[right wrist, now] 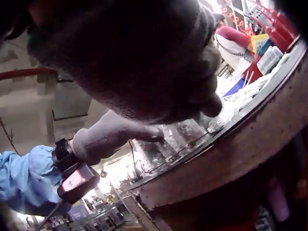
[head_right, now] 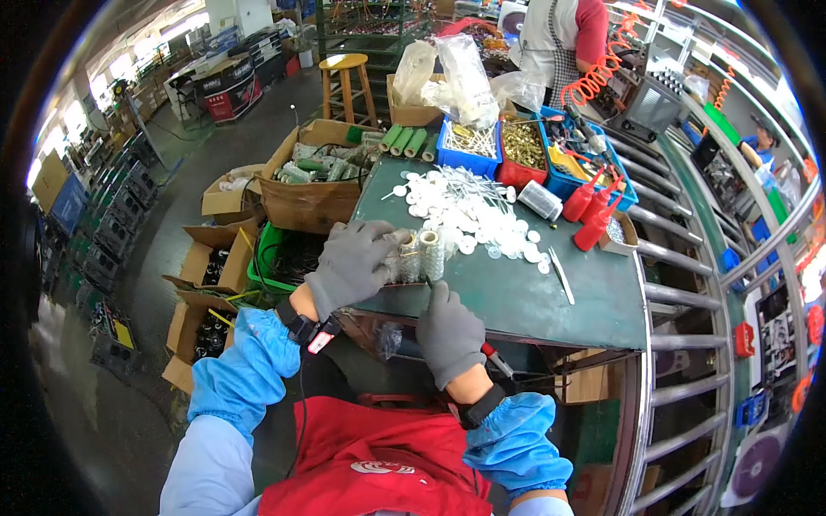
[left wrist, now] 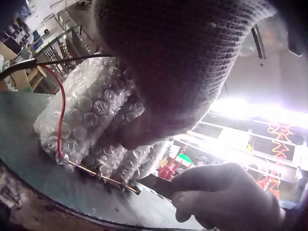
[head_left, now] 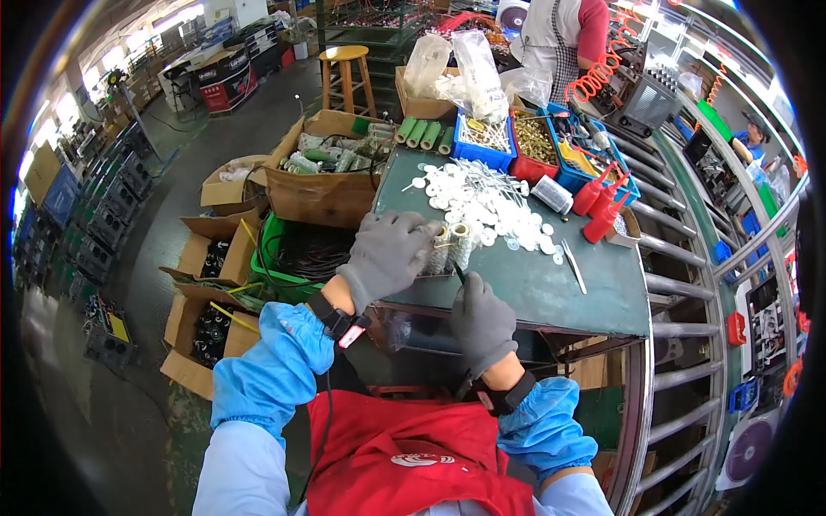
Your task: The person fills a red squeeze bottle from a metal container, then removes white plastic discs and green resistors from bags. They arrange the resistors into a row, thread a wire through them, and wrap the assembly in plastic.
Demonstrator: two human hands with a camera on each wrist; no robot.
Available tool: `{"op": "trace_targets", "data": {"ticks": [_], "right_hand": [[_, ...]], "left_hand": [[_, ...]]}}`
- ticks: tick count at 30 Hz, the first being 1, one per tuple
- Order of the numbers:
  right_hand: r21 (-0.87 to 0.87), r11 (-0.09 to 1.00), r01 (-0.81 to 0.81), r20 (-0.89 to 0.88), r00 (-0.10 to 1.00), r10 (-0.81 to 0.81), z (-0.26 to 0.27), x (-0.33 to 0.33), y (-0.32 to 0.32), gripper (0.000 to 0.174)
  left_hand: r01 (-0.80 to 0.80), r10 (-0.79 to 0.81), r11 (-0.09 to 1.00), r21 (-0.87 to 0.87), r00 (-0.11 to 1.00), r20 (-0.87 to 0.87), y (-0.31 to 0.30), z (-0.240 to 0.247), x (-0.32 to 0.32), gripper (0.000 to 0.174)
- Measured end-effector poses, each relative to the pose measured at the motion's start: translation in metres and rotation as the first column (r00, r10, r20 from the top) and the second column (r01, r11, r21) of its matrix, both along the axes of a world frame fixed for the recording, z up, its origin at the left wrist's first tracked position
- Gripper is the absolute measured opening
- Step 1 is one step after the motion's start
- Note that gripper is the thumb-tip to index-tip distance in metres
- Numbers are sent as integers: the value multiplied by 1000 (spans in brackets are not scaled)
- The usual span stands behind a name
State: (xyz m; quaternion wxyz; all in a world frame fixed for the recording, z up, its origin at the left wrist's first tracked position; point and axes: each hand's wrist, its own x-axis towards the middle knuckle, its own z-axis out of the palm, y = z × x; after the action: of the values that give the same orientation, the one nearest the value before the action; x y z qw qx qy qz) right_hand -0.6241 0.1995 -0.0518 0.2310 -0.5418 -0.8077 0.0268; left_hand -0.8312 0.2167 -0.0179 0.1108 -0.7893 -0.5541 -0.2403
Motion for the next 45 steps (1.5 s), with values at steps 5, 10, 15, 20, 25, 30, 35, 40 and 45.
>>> {"op": "trace_targets", "data": {"ticks": [5, 10, 15, 20, 25, 30, 35, 40, 45], "right_hand": [[-2, 1000, 2, 14, 1000, -2, -4, -8, 3, 16], [-84, 996, 44, 125, 992, -34, 2, -6, 6, 15], [-88, 996, -15, 128, 991, 26, 13, -11, -13, 21], [-39, 994, -107, 23, 994, 108, 2, -25, -23, 26], [-108, 993, -54, 119, 991, 67, 9, -37, -22, 23], [-229, 972, -49, 173, 981, 90, -3, -15, -19, 22], [-60, 994, -94, 60, 993, 98, -4, -30, -24, 30], [-81, 997, -19, 113, 993, 28, -10, -38, -20, 23], [-227, 974, -7, 200, 978, 53, 16, -36, -17, 22]], "left_hand": [[1, -1, 1000, 0, 1000, -21, 0, -1, 0, 50], [45, -46, 999, -24, 998, -33, -6, 1, -2, 54], [59, -62, 997, -47, 997, -53, -10, 2, -7, 66], [51, -60, 987, -151, 996, -58, -9, 5, -6, 73], [63, -68, 983, -173, 997, -28, -11, 8, -7, 74], [27, -38, 989, -144, 996, -77, -9, 4, -6, 74], [24, -33, 990, -136, 998, -60, -8, 2, -4, 71], [-4, -13, 990, -142, 993, -116, -12, 7, 1, 70], [-24, 5, 995, -97, 981, -191, -15, 3, 4, 71]]}}
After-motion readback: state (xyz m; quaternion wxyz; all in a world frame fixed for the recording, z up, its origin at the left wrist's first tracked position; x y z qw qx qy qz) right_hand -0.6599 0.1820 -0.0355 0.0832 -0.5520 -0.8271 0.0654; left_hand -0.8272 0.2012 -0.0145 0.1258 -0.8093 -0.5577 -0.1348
